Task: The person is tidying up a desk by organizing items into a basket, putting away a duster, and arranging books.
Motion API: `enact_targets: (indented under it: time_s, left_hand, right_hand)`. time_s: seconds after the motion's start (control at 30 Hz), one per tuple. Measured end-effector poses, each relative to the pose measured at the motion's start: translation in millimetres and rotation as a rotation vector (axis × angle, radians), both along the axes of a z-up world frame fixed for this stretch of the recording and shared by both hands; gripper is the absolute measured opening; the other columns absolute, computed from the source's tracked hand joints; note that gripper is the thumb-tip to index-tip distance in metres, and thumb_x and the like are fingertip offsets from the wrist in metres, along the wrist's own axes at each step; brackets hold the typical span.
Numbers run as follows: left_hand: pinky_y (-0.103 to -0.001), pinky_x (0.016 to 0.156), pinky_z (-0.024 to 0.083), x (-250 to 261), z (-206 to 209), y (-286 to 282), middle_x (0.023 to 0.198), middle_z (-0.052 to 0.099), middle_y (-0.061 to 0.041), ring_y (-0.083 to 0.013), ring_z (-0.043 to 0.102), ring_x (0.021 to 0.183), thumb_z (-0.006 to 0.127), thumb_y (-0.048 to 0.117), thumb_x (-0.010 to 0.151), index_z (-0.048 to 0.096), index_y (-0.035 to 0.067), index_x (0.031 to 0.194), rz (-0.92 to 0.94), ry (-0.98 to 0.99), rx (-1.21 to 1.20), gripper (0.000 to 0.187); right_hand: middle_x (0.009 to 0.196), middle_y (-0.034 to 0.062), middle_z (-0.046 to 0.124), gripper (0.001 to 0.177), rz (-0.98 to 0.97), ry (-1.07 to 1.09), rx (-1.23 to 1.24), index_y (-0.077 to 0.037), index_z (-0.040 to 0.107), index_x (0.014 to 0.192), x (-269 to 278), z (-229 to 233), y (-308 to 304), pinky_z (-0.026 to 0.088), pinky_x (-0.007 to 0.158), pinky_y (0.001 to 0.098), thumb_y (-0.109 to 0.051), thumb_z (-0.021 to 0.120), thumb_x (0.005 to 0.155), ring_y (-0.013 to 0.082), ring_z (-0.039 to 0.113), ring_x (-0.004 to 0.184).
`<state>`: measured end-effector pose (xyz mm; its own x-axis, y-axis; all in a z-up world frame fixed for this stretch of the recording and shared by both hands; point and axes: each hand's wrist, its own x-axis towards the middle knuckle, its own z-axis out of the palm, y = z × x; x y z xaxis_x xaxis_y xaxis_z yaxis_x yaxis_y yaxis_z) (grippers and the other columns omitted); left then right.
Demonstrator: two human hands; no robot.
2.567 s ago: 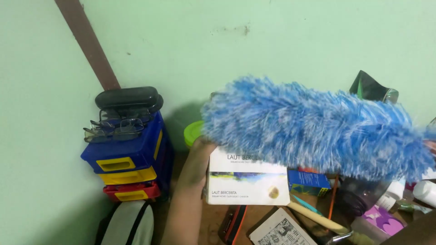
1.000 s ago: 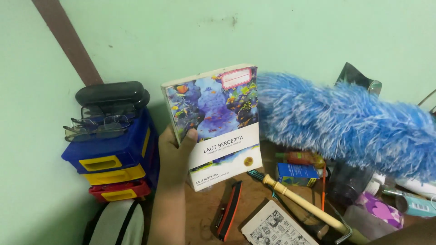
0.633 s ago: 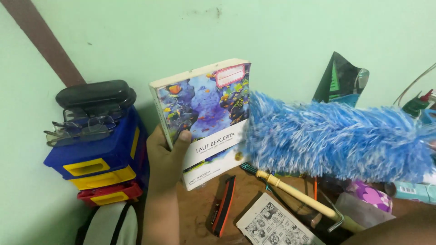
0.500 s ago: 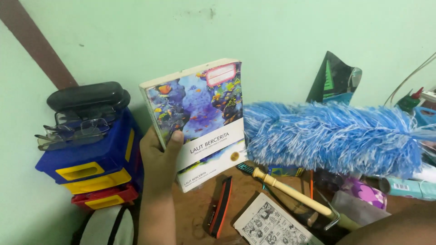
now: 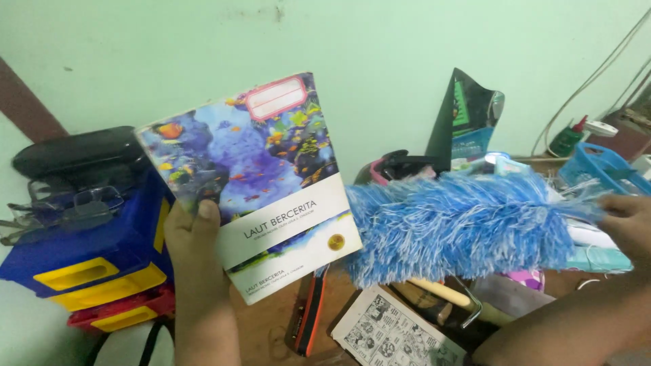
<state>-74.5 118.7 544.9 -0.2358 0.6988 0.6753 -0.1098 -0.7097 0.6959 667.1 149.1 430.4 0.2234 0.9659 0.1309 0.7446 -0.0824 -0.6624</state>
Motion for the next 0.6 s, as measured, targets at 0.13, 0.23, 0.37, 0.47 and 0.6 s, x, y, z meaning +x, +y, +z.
enact_targets:
  time_s: [0.13, 0.23, 0.37, 0.47, 0.6]
  left_hand:
    - [-0.028, 0.081, 0.048, -34, -41, 22, 0.114, 0.065, -0.002, -0.0109, 0.058, 0.094, 0.068, 0.039, 0.103, 0.062, -0.003, 0.132, 0.174, 0.025, -0.12, 0.051]
    - [-0.029, 0.091, 0.053, 29, 36, -40, 0.119, 0.068, -0.004, -0.0123, 0.065, 0.102, 0.068, 0.034, 0.098, 0.058, -0.001, 0.13, -0.08, -0.124, -0.121, 0.048]
    - [-0.029, 0.086, 0.052, 20, 21, -35, 0.113, 0.069, -0.007, -0.0122, 0.063, 0.096, 0.069, 0.033, 0.1, 0.062, -0.003, 0.127, 0.007, -0.032, -0.171, 0.045]
    - [-0.027, 0.087, 0.05, 18, 21, -31, 0.111, 0.068, -0.006, -0.0103, 0.061, 0.099, 0.068, 0.035, 0.102, 0.065, -0.004, 0.125, 0.097, 0.068, -0.116, 0.045]
    - [-0.026, 0.092, 0.05, 7, 17, -24, 0.116, 0.069, -0.003, -0.0091, 0.061, 0.103, 0.069, 0.039, 0.102, 0.064, -0.002, 0.126, 0.132, 0.091, 0.002, 0.048]
  right_hand:
    - [0.092, 0.017, 0.077, 0.026, -0.065, -0.051, -0.018, 0.003, 0.081, 0.109, -58, -18, 44, 0.054, 0.075, 0.0412, -0.012, 0.075, 0.089, 0.0282, 0.07, 0.082]
    - [0.095, 0.0151, 0.084, 0.032, -0.017, 0.124, -0.207, 0.002, 0.081, 0.11, -62, -29, 66, 0.058, 0.076, 0.04, -0.008, 0.08, 0.08, 0.0247, 0.071, 0.086]
    - [0.102, 0.0077, 0.085, 0.042, 0.21, 0.217, -0.274, -0.004, 0.078, 0.114, -102, -2, 64, 0.06, 0.082, 0.0334, -0.012, 0.083, 0.072, 0.017, 0.076, 0.094]
    - [0.11, 0.0089, 0.081, 0.045, 0.026, 0.138, -0.226, -0.007, 0.073, 0.127, -150, 39, 51, 0.055, 0.082, 0.035, -0.017, 0.078, 0.084, 0.0192, 0.071, 0.096]
    - [0.107, 0.0183, 0.079, 0.051, 0.02, 0.135, -0.173, -0.004, 0.068, 0.132, -174, 52, 64, 0.055, 0.077, 0.0386, -0.027, 0.077, 0.088, 0.0237, 0.071, 0.094]
